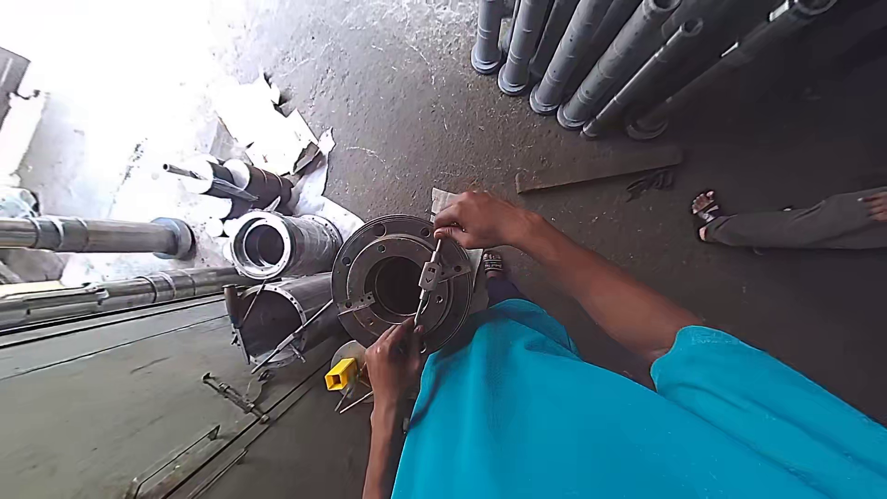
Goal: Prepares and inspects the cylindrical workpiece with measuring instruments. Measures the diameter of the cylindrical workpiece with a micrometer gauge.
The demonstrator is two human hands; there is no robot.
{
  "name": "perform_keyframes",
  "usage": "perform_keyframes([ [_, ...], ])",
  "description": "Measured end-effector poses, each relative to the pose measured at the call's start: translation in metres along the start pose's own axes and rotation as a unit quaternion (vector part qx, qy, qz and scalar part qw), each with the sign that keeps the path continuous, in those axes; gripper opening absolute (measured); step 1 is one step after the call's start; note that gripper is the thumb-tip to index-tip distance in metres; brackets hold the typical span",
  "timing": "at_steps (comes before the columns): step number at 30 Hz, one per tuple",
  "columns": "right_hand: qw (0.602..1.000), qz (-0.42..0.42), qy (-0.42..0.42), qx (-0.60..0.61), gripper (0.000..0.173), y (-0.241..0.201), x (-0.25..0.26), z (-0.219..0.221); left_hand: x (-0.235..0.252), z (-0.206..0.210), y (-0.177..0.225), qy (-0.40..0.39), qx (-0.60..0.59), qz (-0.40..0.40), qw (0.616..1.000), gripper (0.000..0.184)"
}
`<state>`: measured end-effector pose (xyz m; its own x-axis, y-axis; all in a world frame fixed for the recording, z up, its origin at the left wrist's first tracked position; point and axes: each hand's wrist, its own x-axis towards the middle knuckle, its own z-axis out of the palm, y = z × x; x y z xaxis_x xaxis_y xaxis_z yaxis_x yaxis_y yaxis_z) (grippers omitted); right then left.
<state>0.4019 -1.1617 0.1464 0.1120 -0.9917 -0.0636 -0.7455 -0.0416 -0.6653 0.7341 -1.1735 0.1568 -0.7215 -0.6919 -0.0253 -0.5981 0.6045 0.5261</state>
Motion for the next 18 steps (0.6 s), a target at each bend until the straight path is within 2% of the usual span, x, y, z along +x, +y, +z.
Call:
perform_keyframes([
  [3,0.999,0.031,0.025,0.0,0.036,-0.006,-0.025,0.016,0.014,-0.006,-0.007,0.011,0.056,0.006,0.998,0.023],
  [6,0.99,0.113,0.074,-0.033,0.038,-0.039,-0.073,0.042,0.048,-0.02,-0.031,0.023,0.087,0.023,0.996,0.02],
  [8,0.985,0.13,0.101,-0.053,0.035,-0.062,-0.098,0.061,0.078,-0.026,-0.041,0.035,0.088,0.046,0.994,0.021],
  [10,0.988,0.126,0.073,-0.054,0.033,-0.068,-0.108,0.066,0.092,-0.027,-0.04,0.04,0.086,0.062,0.994,0.02],
  [13,0.991,0.125,0.001,-0.055,0.033,-0.04,-0.092,0.043,0.064,-0.018,-0.039,0.06,0.077,0.038,0.994,0.022],
  [15,0.994,0.092,0.022,-0.048,0.034,-0.014,-0.061,0.026,0.029,-0.011,-0.024,0.069,0.062,0.01,0.996,0.025],
  [18,0.999,-0.005,0.044,-0.017,0.028,0.005,-0.006,0.015,-0.013,0.014,0.013,0.074,-0.03,-0.028,0.996,0.02],
])
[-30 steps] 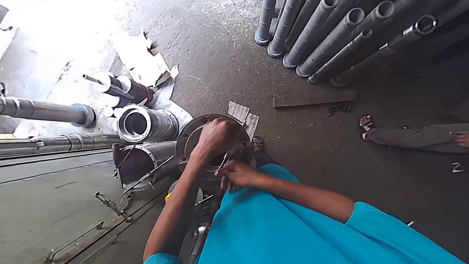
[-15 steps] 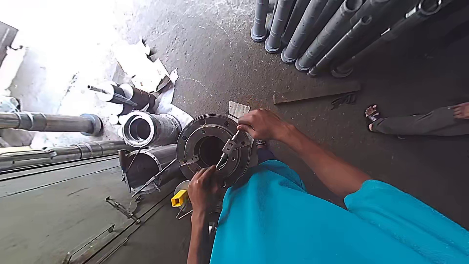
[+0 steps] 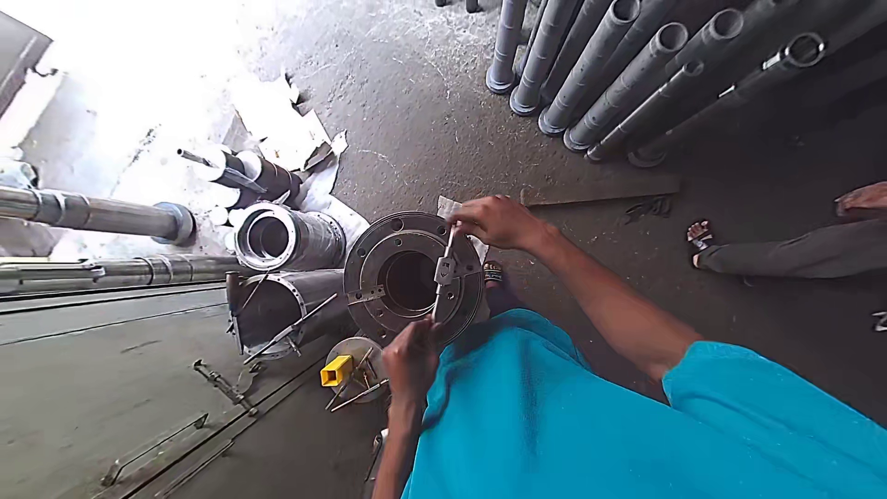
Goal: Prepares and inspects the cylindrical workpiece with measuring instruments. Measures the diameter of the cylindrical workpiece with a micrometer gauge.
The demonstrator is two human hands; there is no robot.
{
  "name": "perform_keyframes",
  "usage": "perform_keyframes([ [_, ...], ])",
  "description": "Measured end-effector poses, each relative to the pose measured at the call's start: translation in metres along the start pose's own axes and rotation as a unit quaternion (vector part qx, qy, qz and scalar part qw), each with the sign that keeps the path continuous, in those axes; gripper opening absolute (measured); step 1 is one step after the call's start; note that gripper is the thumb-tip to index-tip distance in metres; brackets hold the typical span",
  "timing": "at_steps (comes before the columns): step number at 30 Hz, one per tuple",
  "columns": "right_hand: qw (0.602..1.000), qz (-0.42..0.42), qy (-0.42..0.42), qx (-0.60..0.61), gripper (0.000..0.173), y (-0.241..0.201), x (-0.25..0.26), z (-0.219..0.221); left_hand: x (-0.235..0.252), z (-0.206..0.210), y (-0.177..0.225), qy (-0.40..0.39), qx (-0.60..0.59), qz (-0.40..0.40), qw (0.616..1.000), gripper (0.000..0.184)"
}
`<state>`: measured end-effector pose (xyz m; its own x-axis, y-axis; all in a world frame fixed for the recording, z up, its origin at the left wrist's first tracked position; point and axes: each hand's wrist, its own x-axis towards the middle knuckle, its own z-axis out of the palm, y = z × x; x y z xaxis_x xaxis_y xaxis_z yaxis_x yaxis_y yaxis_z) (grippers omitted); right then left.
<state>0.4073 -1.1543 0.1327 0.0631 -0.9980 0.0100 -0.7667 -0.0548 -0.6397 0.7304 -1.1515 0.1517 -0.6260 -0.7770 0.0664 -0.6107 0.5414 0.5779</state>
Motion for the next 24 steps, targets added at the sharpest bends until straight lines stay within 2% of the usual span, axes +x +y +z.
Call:
perform_keyframes([
  [3,0.997,-0.041,-0.068,-0.007,0.025,-0.003,0.027,-0.012,-0.01,0.016,0.019,0.025,-0.151,-0.092,0.984,0.012],
  [5,0.991,0.007,-0.129,-0.032,0.023,-0.012,0.015,-0.033,0.002,0.014,0.018,0.042,-0.328,-0.193,0.924,0.013],
  [7,0.977,0.069,-0.2,-0.016,0.024,-0.02,-0.008,-0.045,0.026,0.008,0.004,0.049,-0.42,-0.259,0.868,0.019],
  [9,0.957,0.111,-0.26,0.069,0.026,-0.027,-0.033,-0.039,0.063,0.003,-0.008,0.031,-0.435,-0.272,0.858,0.021],
  [11,0.921,0.141,-0.303,0.2,0.027,-0.041,-0.054,-0.015,0.101,-0.002,-0.009,-0.037,-0.418,-0.244,0.874,0.022],
  [14,0.861,0.199,-0.307,0.353,0.034,-0.079,-0.065,0.029,0.141,-0.001,0.005,-0.151,-0.321,-0.15,0.923,0.025],
  [15,0.847,0.221,-0.282,0.393,0.036,-0.096,-0.062,0.046,0.155,0.006,0.014,-0.183,-0.272,-0.121,0.937,0.025],
  [17,0.814,0.274,-0.18,0.479,0.037,-0.134,-0.048,0.081,0.182,0.019,0.04,-0.277,-0.152,-0.026,0.948,0.023],
  [19,0.763,0.316,-0.094,0.557,0.036,-0.163,-0.027,0.105,0.195,0.023,0.064,-0.361,-0.044,0.092,0.927,0.024],
  [20,0.746,0.323,-0.094,0.575,0.035,-0.166,-0.02,0.107,0.197,0.02,0.071,-0.382,-0.01,0.127,0.915,0.026],
  [21,0.748,0.313,-0.118,0.574,0.037,-0.164,-0.019,0.107,0.192,0.014,0.071,-0.385,0.008,0.138,0.913,0.029],
  [22,0.775,0.279,-0.156,0.545,0.041,-0.156,-0.023,0.104,0.182,0.003,0.066,-0.364,0.006,0.131,0.922,0.032],
  [24,0.866,0.191,-0.22,0.406,0.037,-0.132,-0.033,0.073,0.151,-0.018,0.043,-0.244,-0.04,0.097,0.964,0.031],
])
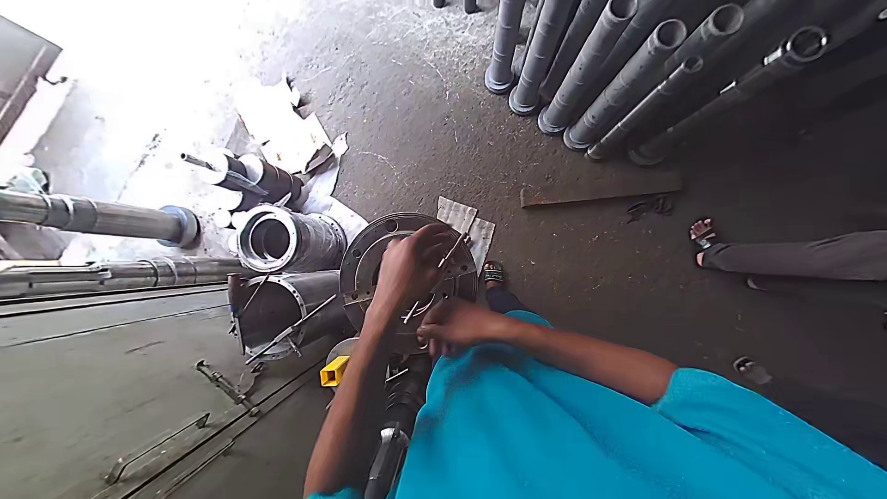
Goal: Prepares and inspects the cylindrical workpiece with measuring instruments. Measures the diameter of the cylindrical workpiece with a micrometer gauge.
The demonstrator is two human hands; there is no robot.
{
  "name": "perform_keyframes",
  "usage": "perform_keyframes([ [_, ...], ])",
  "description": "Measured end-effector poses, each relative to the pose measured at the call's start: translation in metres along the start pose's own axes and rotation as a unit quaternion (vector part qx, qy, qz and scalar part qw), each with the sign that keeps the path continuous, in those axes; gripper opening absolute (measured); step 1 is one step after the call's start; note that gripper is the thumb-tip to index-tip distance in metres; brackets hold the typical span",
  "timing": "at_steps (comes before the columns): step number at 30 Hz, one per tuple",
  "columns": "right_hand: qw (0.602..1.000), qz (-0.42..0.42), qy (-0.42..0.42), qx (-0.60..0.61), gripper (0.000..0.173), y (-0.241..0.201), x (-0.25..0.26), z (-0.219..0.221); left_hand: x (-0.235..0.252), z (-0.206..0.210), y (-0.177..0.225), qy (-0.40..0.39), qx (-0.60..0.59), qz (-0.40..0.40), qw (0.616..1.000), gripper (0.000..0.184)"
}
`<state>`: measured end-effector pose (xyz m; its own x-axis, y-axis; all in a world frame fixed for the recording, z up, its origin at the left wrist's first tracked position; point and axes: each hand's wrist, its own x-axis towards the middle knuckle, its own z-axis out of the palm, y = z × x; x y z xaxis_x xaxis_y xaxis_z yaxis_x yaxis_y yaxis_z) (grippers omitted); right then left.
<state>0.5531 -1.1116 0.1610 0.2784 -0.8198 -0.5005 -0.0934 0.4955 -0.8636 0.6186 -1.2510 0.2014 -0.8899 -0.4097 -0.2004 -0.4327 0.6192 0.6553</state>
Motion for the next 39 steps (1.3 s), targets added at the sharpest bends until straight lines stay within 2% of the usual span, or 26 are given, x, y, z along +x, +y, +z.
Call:
perform_keyframes([
  [1,0.995,-0.037,0.027,-0.086,0.032,-0.002,-0.011,-0.018,-0.019,0.003,-0.016,0.066,-0.003,-0.013,0.998,0.029],
  [3,0.953,-0.157,0.176,-0.19,0.023,-0.002,-0.025,-0.048,-0.064,0.013,-0.045,0.121,-0.015,-0.054,0.991,0.03],
  [5,0.883,-0.217,0.31,-0.276,0.019,-0.004,-0.021,-0.087,-0.102,0.026,-0.053,0.102,-0.041,-0.095,0.989,0.034],
  [6,0.86,-0.22,0.328,-0.324,0.02,-0.005,-0.016,-0.107,-0.115,0.035,-0.05,0.094,-0.044,-0.106,0.989,0.035],
  [8,0.852,-0.191,0.285,-0.395,0.025,-0.003,-0.004,-0.135,-0.128,0.056,-0.042,0.123,-0.007,-0.102,0.987,0.032],
  [11,0.877,-0.144,0.198,-0.413,0.034,0.004,0.0,-0.133,-0.125,0.06,-0.031,0.171,0.092,-0.106,0.975,0.023],
  [12,0.879,-0.139,0.206,-0.407,0.033,0.008,-0.006,-0.124,-0.122,0.054,-0.034,0.175,0.112,-0.104,0.973,0.023],
  [15,0.853,-0.125,0.322,-0.391,0.033,0.033,-0.032,-0.075,-0.097,0.036,-0.059,0.208,0.164,-0.054,0.963,0.023],
  [17,0.868,-0.078,0.331,-0.362,0.043,0.042,-0.046,-0.038,-0.06,0.022,-0.081,0.226,0.181,-0.023,0.957,0.023],
  [20,0.88,-0.075,0.31,-0.353,0.05,0.055,-0.054,-0.005,-0.021,0.008,-0.088,0.206,0.195,0.019,0.959,0.023],
  [23,0.896,-0.046,0.26,-0.357,0.047,0.045,-0.058,-0.037,-0.043,0.01,-0.084,0.205,0.187,-0.015,0.961,0.024],
  [27,0.866,-0.075,0.337,-0.362,0.028,0.034,-0.039,-0.091,-0.111,0.05,-0.06,0.236,0.124,-0.063,0.962,0.028],
  [29,0.866,-0.065,0.308,-0.389,0.024,0.017,-0.026,-0.109,-0.13,0.074,-0.04,0.262,0.041,-0.11,0.958,0.023],
  [31,0.881,-0.012,0.225,-0.416,0.022,-0.006,-0.026,-0.122,-0.13,0.083,-0.036,0.275,-0.059,-0.166,0.945,0.017],
  [34,0.897,0.038,0.125,-0.423,0.027,-0.018,-0.043,-0.122,-0.099,0.058,-0.06,0.274,-0.178,-0.157,0.932,0.02],
  [36,0.925,0.048,0.04,-0.374,0.031,-0.015,-0.051,-0.109,-0.059,0.034,-0.071,0.26,-0.196,-0.138,0.935,0.022],
  [38,0.955,0.018,-0.022,-0.296,0.036,0.0,-0.046,-0.085,-0.017,0.015,-0.068,0.203,-0.135,-0.147,0.959,0.021],
  [39,0.965,0.009,-0.027,-0.261,0.036,0.005,-0.041,-0.073,0.003,0.008,-0.059,0.166,-0.09,-0.157,0.969,0.02],
])
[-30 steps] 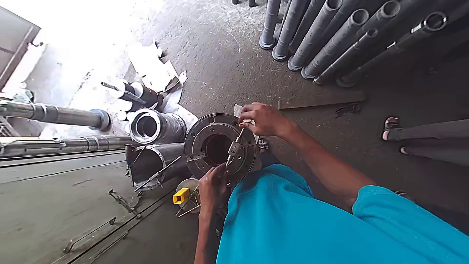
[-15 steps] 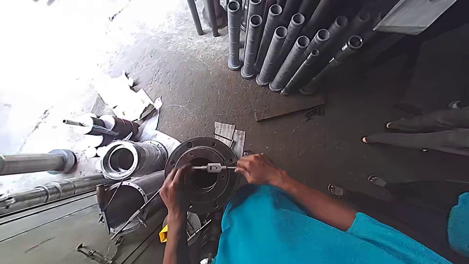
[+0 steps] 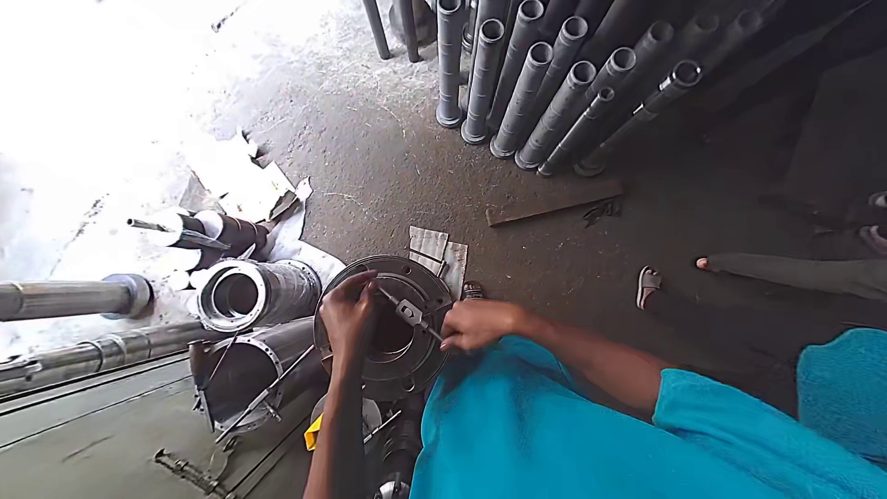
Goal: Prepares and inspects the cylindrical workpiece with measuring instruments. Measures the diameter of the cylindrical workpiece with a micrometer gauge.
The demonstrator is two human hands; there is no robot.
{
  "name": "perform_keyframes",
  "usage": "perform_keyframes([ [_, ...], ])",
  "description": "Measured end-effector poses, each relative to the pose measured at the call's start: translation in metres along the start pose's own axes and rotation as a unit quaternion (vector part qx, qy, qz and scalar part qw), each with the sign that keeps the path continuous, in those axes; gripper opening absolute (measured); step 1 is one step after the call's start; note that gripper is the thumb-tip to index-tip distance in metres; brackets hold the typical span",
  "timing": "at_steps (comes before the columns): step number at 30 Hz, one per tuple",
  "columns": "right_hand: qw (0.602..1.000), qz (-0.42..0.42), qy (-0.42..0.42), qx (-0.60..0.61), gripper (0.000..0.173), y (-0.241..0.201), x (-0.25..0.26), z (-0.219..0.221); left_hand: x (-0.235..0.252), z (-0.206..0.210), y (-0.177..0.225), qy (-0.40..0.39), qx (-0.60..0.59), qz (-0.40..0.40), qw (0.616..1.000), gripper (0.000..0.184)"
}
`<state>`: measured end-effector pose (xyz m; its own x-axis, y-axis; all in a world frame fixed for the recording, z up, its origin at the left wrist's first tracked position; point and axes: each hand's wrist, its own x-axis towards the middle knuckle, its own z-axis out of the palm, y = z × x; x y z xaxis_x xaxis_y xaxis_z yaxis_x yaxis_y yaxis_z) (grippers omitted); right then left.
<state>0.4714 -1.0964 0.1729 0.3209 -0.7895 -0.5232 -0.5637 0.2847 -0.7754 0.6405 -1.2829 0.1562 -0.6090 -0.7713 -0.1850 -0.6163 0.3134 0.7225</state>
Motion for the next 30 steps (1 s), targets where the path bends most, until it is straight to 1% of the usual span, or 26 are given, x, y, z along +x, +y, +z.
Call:
perform_keyframes([
  [1,0.999,-0.001,0.007,0.033,0.037,-0.004,0.007,0.011,0.012,0.002,0.02,-0.029,0.049,0.001,0.998,0.019],
  [3,0.992,0.015,0.047,0.115,0.04,-0.019,0.022,0.038,0.021,0.014,0.058,-0.092,0.133,0.023,0.987,0.02],
  [5,0.976,0.047,0.101,0.186,0.045,-0.044,0.039,0.06,0.02,0.032,0.082,-0.157,0.205,0.09,0.962,0.02],
  [7,0.97,0.068,0.137,0.191,0.044,-0.06,0.051,0.062,0.016,0.044,0.095,-0.214,0.262,0.159,0.928,0.022],
  [8,0.972,0.06,0.134,0.181,0.043,-0.061,0.053,0.061,0.013,0.043,0.094,-0.227,0.26,0.168,0.924,0.025],
  [9,0.979,0.039,0.122,0.16,0.045,-0.056,0.054,0.059,0.01,0.035,0.086,-0.226,0.235,0.163,0.931,0.028],
  [10,0.986,0.012,0.102,0.134,0.045,-0.05,0.05,0.054,0.004,0.024,0.073,-0.214,0.192,0.151,0.946,0.032],
  [11,0.99,-0.011,0.095,0.107,0.039,-0.044,0.042,0.044,-0.005,0.012,0.057,-0.183,0.147,0.146,0.961,0.033],
  [12,0.988,-0.033,0.125,0.079,0.032,-0.038,0.032,0.033,-0.018,0.001,0.04,-0.137,0.107,0.15,0.973,0.032],
  [13,0.979,-0.056,0.189,0.05,0.03,-0.032,0.025,0.021,-0.033,-0.008,0.023,-0.095,0.077,0.152,0.981,0.032],
  [15,0.934,-0.101,0.342,-0.019,0.023,-0.018,0.021,-0.005,-0.072,-0.018,-0.003,-0.067,0.053,0.123,0.989,0.035],
  [16,0.909,-0.116,0.394,-0.07,0.019,-0.009,0.025,-0.021,-0.092,-0.018,-0.01,-0.069,0.054,0.099,0.991,0.036],
  [17,0.895,-0.122,0.411,-0.123,0.019,0.001,0.03,-0.038,-0.11,-0.014,-0.013,-0.065,0.062,0.081,0.993,0.035],
  [18,0.895,-0.121,0.396,-0.163,0.021,0.011,0.035,-0.053,-0.124,-0.006,-0.013,-0.049,0.075,0.074,0.993,0.034],
  [19,0.905,-0.119,0.362,-0.187,0.022,0.022,0.04,-0.065,-0.135,0.003,-0.012,-0.02,0.093,0.08,0.992,0.031],
  [21,0.926,-0.122,0.294,-0.202,0.026,0.038,0.045,-0.074,-0.143,0.019,-0.009,0.047,0.14,0.099,0.984,0.028],
  [22,0.932,-0.129,0.279,-0.193,0.028,0.044,0.042,-0.071,-0.143,0.023,-0.008,0.072,0.164,0.104,0.978,0.027],
  [23,0.931,-0.132,0.283,-0.187,0.028,0.05,0.036,-0.064,-0.139,0.022,-0.009,0.082,0.182,0.105,0.974,0.026],
  [25,0.923,-0.12,0.311,-0.194,0.032,0.055,0.019,-0.043,-0.126,0.015,-0.016,0.092,0.211,0.115,0.966,0.024],
  [27,0.916,-0.101,0.336,-0.196,0.033,0.049,-0.001,-0.01,-0.103,0.005,-0.027,0.096,0.237,0.126,0.959,0.022],
  [30,0.92,-0.086,0.334,-0.185,0.041,0.044,-0.023,0.04,-0.058,0.005,-0.035,0.113,0.24,0.145,0.953,0.027],
])
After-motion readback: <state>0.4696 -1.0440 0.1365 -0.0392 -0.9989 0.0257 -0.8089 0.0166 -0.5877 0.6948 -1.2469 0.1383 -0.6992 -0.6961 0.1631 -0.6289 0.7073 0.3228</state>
